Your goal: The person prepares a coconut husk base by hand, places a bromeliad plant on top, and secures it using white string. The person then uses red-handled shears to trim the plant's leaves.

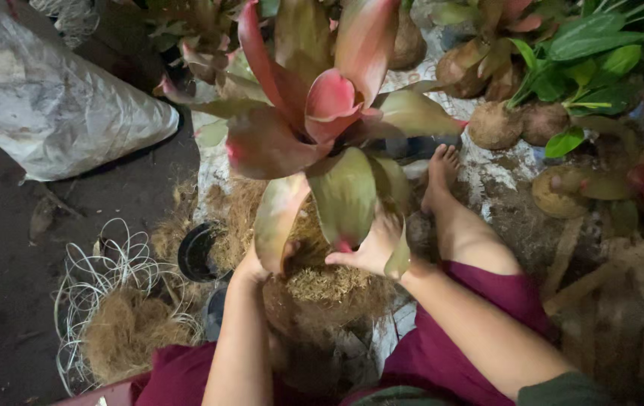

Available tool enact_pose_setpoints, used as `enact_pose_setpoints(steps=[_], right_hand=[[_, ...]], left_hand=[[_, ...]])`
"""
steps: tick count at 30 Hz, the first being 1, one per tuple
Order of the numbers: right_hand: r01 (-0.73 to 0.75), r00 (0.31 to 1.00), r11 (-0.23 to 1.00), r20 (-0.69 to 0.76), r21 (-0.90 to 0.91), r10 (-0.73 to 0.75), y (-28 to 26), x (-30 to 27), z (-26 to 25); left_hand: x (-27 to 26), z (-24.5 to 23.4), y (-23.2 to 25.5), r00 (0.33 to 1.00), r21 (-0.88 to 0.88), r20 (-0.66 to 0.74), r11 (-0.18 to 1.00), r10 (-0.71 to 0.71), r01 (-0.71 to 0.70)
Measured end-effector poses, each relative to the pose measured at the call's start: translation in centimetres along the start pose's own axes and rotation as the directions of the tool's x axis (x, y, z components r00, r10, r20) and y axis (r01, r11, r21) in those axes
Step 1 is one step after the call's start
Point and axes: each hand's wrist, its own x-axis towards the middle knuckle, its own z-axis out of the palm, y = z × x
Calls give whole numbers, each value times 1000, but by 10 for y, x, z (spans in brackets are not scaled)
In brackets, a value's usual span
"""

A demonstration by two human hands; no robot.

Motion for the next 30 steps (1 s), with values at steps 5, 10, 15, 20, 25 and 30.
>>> enact_pose_setpoints(steps=[5, 10, 15, 20, 25, 30], right_hand=[[129, 991, 984, -9, -126, -131, 14, 11, 2], [319, 930, 946, 172, 58, -324, 39, 22, 10], [436, 819, 758, 135, 485, -558, 37, 26, 26], [455, 891, 883, -65, 118, -450, 11, 11, -2], [514, 844, 852, -236, 98, -482, -19, 2, -21], [398, 916, 901, -130, 170, -380, -15, -7, -6]], left_hand=[[0, -6, -27, 982, -74, -91, 985, -163, 157], [-9, -2, -61, 980, 8, -174, 995, -98, 101], [-23, 8, -63, 990, 69, -67, 989, -125, 130], [-17, 14, -55, 989, 175, 123, 983, -82, 60], [-13, 10, -50, 981, 190, 188, 982, -55, 19], [-4, 3, -45, 984, 169, 177, 985, 17, -47]])
